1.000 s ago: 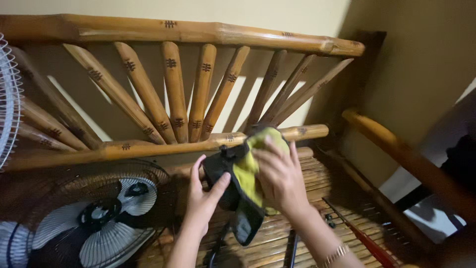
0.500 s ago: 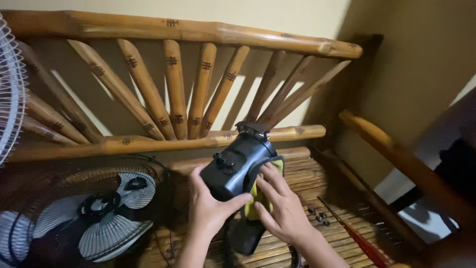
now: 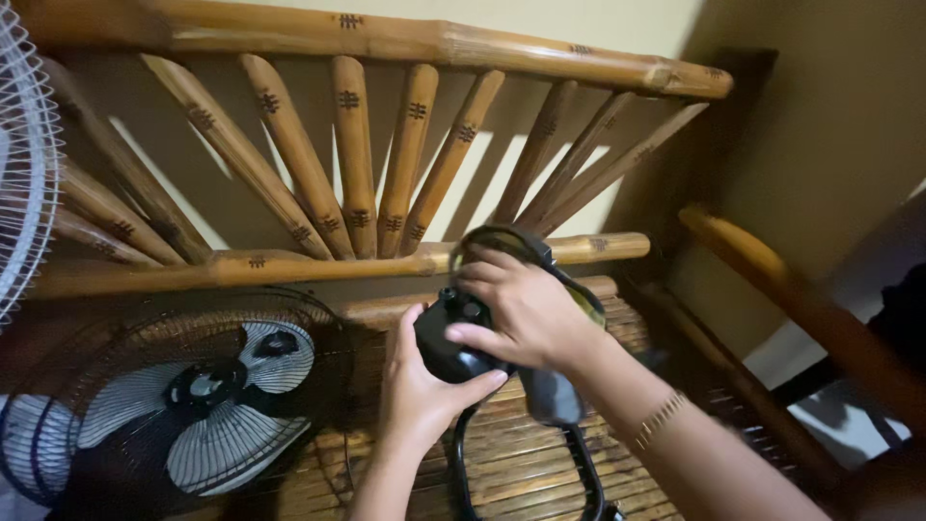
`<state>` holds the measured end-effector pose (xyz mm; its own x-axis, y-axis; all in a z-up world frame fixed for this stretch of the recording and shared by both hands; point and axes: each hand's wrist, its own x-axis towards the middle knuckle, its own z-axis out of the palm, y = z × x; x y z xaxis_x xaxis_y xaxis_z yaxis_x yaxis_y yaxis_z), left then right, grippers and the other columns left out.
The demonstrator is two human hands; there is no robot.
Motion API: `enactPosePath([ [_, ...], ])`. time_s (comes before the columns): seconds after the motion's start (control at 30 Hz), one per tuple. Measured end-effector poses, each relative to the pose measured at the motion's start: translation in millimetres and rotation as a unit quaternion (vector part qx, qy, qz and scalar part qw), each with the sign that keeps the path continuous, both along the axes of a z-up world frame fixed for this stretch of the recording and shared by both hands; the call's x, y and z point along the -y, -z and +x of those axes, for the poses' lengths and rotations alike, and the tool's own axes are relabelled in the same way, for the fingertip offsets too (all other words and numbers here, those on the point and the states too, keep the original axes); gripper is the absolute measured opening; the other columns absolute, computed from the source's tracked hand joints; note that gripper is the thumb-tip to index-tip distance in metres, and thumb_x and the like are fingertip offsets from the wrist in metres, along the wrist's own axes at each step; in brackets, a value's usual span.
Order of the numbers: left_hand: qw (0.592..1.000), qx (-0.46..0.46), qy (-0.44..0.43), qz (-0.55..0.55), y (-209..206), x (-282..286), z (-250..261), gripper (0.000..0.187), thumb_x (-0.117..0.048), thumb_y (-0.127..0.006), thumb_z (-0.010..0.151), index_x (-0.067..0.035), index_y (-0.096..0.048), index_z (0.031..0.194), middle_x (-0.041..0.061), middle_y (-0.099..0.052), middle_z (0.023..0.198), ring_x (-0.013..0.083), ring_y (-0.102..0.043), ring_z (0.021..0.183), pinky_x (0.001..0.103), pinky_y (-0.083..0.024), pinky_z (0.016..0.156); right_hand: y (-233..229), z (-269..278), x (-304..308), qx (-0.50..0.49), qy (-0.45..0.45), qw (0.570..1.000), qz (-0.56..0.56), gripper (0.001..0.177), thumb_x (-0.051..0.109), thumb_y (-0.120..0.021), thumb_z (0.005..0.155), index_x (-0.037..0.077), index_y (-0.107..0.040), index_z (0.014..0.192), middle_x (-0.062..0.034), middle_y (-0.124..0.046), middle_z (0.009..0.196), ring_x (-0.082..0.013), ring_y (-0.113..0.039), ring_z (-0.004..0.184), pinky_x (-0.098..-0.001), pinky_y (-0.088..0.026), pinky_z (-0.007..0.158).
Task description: The person uses a screwdriver to unscrew the fasteners holding the rear guard frame of an electric fan, detaches the frame and lifts off the motor housing, then wipes the motor housing and guard with a cloth. Loose screws lie on the bamboo surface beside the fan as the person continues wiping.
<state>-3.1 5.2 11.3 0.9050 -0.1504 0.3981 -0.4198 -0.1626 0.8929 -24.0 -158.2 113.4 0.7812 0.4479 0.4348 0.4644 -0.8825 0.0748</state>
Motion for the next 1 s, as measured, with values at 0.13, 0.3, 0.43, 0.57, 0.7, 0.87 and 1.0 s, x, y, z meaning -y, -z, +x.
enactPosePath([
  [0.13,1.000,0.004,-0.002,0.004,2,4,1,0.114,-0.037,-0.100,0.043,-0.007,-0.044,0.137,0.019,-0.059,0.131,0.0324,-0.062,0.120,0.042,-0.050,0.101,29,-43,13,0.077,0.000,0.995,0.059,0.061,0.041,-0.067,0.088,-0.005,-0.064,0.128,-0.0208,-0.058,0.142,-0.0427,-0.044,0.141,-0.0515,-0.035,0.114],
  [0.3,1.000,0.019,0.005,-0.005,4,5,-1,0.113,-0.035,-0.100,0.045,-0.006,-0.043,0.138,0.020,-0.056,0.133,0.0344,-0.060,0.121,0.043,-0.049,0.100,41,-68,21,0.073,0.012,0.993,0.090,0.057,0.026,-0.062,0.091,-0.008,-0.058,0.136,-0.0240,-0.050,0.152,-0.0434,-0.038,0.147,-0.0503,-0.032,0.120],
  [0.43,1.000,0.021,0.007,-0.004,3,5,-1,0.115,-0.038,-0.100,0.047,-0.004,-0.041,0.140,0.019,-0.058,0.132,0.0336,-0.061,0.121,0.042,-0.050,0.101,24,-52,16,0.030,-0.004,0.996,0.082,0.049,0.026,-0.058,0.095,-0.005,-0.062,0.132,-0.0238,-0.055,0.149,-0.0433,-0.041,0.146,-0.0506,-0.032,0.120],
  [0.57,0.999,0.036,-0.003,0.013,3,8,-2,0.116,-0.040,-0.101,0.046,-0.003,-0.042,0.139,0.021,-0.057,0.132,0.0348,-0.060,0.122,0.042,-0.050,0.101,3,-3,5,-0.009,0.022,1.000,-0.015,0.050,0.040,-0.052,0.098,-0.004,-0.068,0.117,-0.0235,-0.065,0.128,-0.0415,-0.056,0.129,-0.0483,-0.042,0.110],
  [0.7,0.999,0.054,0.001,-0.005,6,9,3,0.109,-0.040,-0.100,0.050,-0.003,-0.047,0.138,0.020,-0.059,0.132,0.0342,-0.061,0.124,0.042,-0.050,0.102,-8,31,2,-0.134,0.123,0.983,-0.006,0.053,0.045,-0.040,0.102,0.005,-0.074,0.106,-0.0197,-0.072,0.109,-0.0386,-0.066,0.109,-0.0473,-0.051,0.096],
  [0.87,0.994,-0.013,0.014,-0.108,18,23,19,0.110,-0.038,-0.098,0.055,-0.003,-0.041,0.142,0.015,-0.062,0.128,0.0255,-0.064,0.117,0.040,-0.052,0.101,15,21,15,0.048,0.012,0.991,0.126,0.043,0.029,-0.043,0.099,-0.003,-0.071,0.109,-0.0228,-0.069,0.120,-0.0408,-0.063,0.113,-0.0483,-0.049,0.098],
  [1.0,0.981,-0.057,0.037,-0.184,34,36,20,0.105,-0.033,-0.097,0.054,-0.004,-0.042,0.139,0.012,-0.064,0.123,0.0198,-0.065,0.111,0.037,-0.055,0.097,47,1,16,0.099,0.003,0.979,0.181,0.038,0.020,-0.046,0.090,-0.003,-0.068,0.112,-0.0214,-0.067,0.128,-0.0404,-0.058,0.126,-0.0488,-0.046,0.106],
])
